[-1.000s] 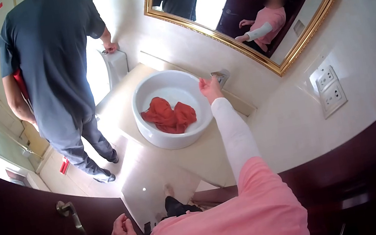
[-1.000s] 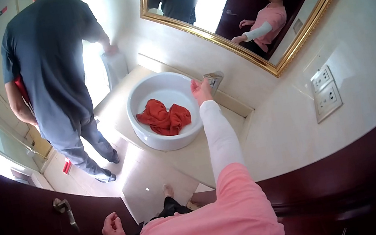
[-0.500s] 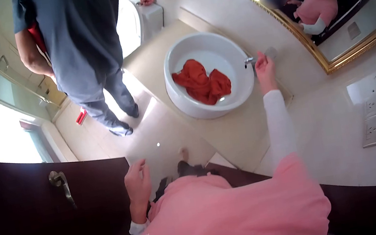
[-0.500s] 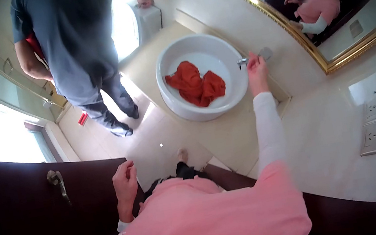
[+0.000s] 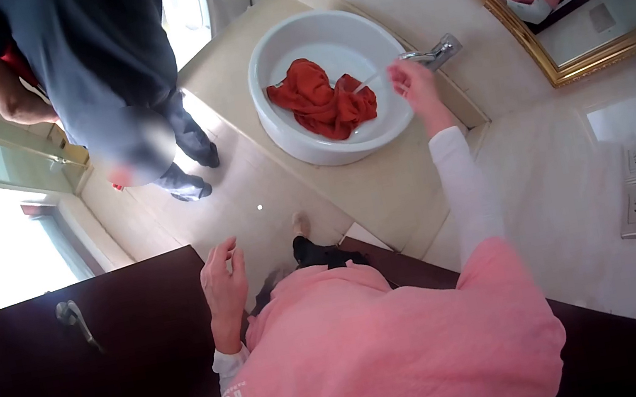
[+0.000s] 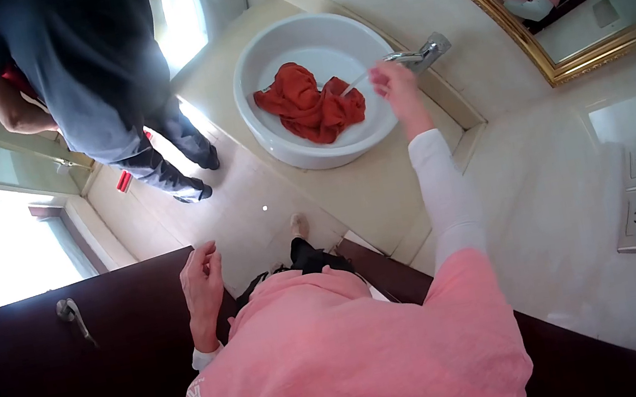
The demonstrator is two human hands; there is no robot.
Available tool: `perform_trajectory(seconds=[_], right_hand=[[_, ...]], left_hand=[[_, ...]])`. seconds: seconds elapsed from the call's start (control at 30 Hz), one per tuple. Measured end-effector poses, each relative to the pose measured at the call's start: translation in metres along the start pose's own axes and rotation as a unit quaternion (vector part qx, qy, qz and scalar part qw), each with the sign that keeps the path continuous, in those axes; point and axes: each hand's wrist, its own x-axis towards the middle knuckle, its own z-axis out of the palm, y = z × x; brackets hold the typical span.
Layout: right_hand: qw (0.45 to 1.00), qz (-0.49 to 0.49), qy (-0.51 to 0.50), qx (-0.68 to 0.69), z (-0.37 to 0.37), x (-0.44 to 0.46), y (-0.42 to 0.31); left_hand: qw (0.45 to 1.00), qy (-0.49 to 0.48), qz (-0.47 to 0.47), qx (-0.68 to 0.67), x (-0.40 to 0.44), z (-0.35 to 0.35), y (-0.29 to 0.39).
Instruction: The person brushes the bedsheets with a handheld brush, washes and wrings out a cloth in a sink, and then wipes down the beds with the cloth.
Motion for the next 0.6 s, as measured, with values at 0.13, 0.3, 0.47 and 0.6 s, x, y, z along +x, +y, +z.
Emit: perform_trajectory(seconds=[0.13, 0.3, 0.47, 0.6], right_hand=[[0.961, 0.115, 0.086, -0.238, 0.017, 0.008, 0.049], [0.984, 0.098, -0.043, -0.142, 0.002, 0.058, 0.143], [0.945, 0.266, -0.017, 0.190, 0.046, 0.076, 0.148], [0.971, 0.052, -0.137, 0.190, 0.044, 0.086, 0.065]], left_hand=[[1.000, -0.004, 0.006, 0.021, -0.001, 0.006, -0.004], [0.999, 0.010, -0.028, 0.041, -0.001, 0.011, -0.007], [0.997, 0.033, 0.005, 0.072, -0.003, 0.022, -0.016], [0.998, 0.007, -0.039, 0.044, -0.001, 0.029, -0.019]])
